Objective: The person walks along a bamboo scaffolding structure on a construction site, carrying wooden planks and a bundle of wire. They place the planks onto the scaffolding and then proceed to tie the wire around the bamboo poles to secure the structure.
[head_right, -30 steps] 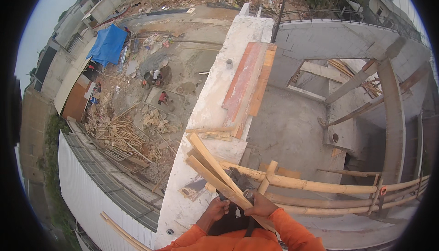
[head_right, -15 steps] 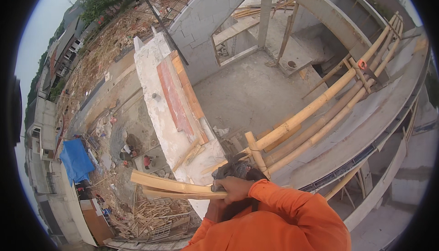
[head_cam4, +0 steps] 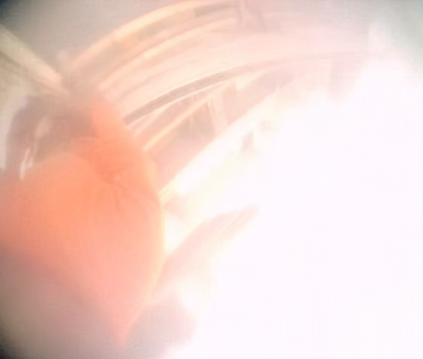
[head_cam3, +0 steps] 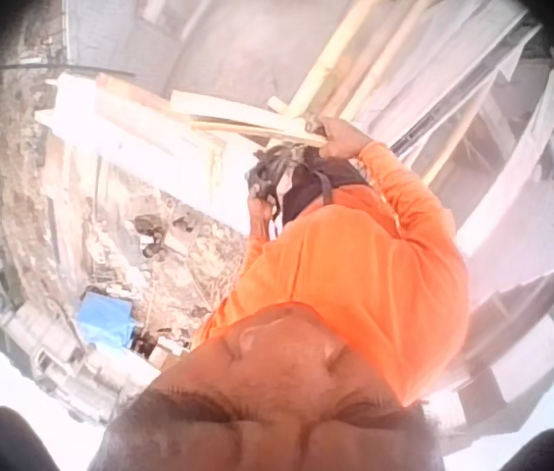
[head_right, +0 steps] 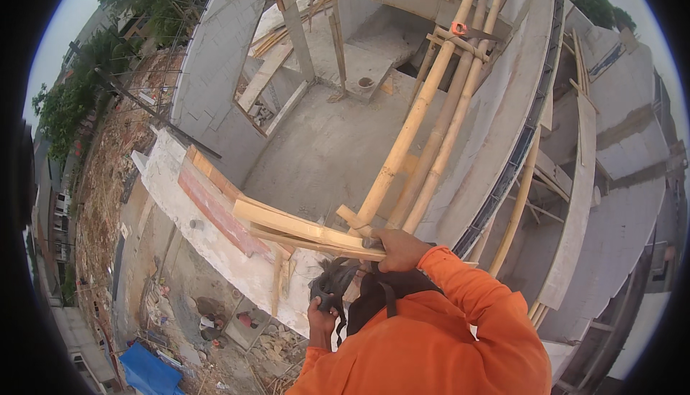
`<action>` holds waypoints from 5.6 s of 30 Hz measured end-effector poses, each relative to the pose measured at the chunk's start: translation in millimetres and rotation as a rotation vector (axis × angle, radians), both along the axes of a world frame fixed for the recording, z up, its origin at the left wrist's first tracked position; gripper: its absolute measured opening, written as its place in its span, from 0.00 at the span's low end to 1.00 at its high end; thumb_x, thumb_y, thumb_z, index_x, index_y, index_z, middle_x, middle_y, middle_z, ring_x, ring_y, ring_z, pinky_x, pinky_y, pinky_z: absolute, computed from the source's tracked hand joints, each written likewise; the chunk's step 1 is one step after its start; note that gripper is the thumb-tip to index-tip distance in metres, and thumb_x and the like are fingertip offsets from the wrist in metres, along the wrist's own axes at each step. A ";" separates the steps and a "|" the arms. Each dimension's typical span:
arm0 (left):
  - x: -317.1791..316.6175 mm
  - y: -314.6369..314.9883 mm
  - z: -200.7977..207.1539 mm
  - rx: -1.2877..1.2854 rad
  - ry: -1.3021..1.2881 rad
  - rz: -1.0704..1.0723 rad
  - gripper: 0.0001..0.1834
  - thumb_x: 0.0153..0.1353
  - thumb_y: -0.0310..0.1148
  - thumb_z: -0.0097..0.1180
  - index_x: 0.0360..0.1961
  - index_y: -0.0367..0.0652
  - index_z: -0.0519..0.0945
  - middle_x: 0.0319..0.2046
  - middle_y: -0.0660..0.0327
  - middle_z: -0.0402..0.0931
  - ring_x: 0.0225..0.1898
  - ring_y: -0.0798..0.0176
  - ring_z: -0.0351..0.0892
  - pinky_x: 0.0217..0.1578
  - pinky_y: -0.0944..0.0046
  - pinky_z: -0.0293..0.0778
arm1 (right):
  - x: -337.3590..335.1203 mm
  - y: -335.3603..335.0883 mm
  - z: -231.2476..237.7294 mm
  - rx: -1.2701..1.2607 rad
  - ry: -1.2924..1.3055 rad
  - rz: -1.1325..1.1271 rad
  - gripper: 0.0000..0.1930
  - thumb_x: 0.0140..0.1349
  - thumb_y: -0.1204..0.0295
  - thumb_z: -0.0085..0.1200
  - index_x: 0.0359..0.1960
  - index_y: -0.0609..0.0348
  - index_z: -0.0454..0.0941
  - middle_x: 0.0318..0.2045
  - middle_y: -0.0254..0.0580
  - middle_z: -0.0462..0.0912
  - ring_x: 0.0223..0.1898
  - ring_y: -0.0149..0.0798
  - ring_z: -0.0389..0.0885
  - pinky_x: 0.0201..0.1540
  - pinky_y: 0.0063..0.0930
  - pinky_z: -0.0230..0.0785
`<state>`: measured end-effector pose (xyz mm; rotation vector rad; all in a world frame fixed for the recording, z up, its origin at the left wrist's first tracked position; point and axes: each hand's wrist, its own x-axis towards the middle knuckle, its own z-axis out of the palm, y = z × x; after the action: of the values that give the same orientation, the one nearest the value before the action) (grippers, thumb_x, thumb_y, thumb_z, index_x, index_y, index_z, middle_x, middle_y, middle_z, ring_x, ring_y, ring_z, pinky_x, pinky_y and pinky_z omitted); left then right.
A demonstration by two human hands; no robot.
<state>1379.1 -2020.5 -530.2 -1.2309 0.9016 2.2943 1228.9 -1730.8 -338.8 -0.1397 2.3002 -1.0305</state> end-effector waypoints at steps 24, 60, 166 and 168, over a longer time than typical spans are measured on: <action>-67.6 -53.9 18.8 -0.811 -0.223 -1.542 0.19 0.38 0.45 0.65 0.29 0.43 0.85 0.25 0.59 0.81 0.25 0.60 0.78 0.25 0.59 0.71 | 56.8 313.7 -122.6 -0.064 0.140 -1.353 0.34 0.33 0.85 0.55 0.51 0.71 0.68 0.41 0.45 0.77 0.41 0.42 0.76 0.43 0.29 0.69; -350.1 202.6 53.0 -0.849 0.188 -2.051 0.22 0.46 0.49 0.58 0.31 0.40 0.83 0.29 0.53 0.82 0.35 0.55 0.81 0.34 0.60 0.73 | -70.8 572.6 47.3 -0.220 0.590 -1.746 0.25 0.37 0.82 0.53 0.44 0.65 0.72 0.32 0.38 0.77 0.32 0.35 0.76 0.36 0.28 0.69; -1168.8 1074.2 255.2 -0.988 0.251 -2.231 0.27 0.37 0.48 0.63 0.35 0.36 0.84 0.37 0.43 0.80 0.41 0.48 0.81 0.43 0.57 0.75 | -876.4 1525.7 385.1 -0.765 0.965 -1.862 0.10 0.54 0.76 0.50 0.34 0.73 0.75 0.27 0.46 0.78 0.25 0.39 0.78 0.29 0.33 0.75; -1182.5 1087.7 265.4 -0.981 0.218 -2.234 0.27 0.37 0.48 0.64 0.35 0.36 0.84 0.37 0.43 0.80 0.41 0.48 0.81 0.43 0.57 0.74 | -888.4 1528.1 384.9 -0.683 0.911 -1.911 0.10 0.53 0.77 0.50 0.34 0.73 0.75 0.26 0.45 0.78 0.24 0.39 0.78 0.28 0.32 0.74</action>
<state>196.6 -932.8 -264.8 0.2884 1.8959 0.0659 340.4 -202.7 46.1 2.0228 2.0728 -3.0211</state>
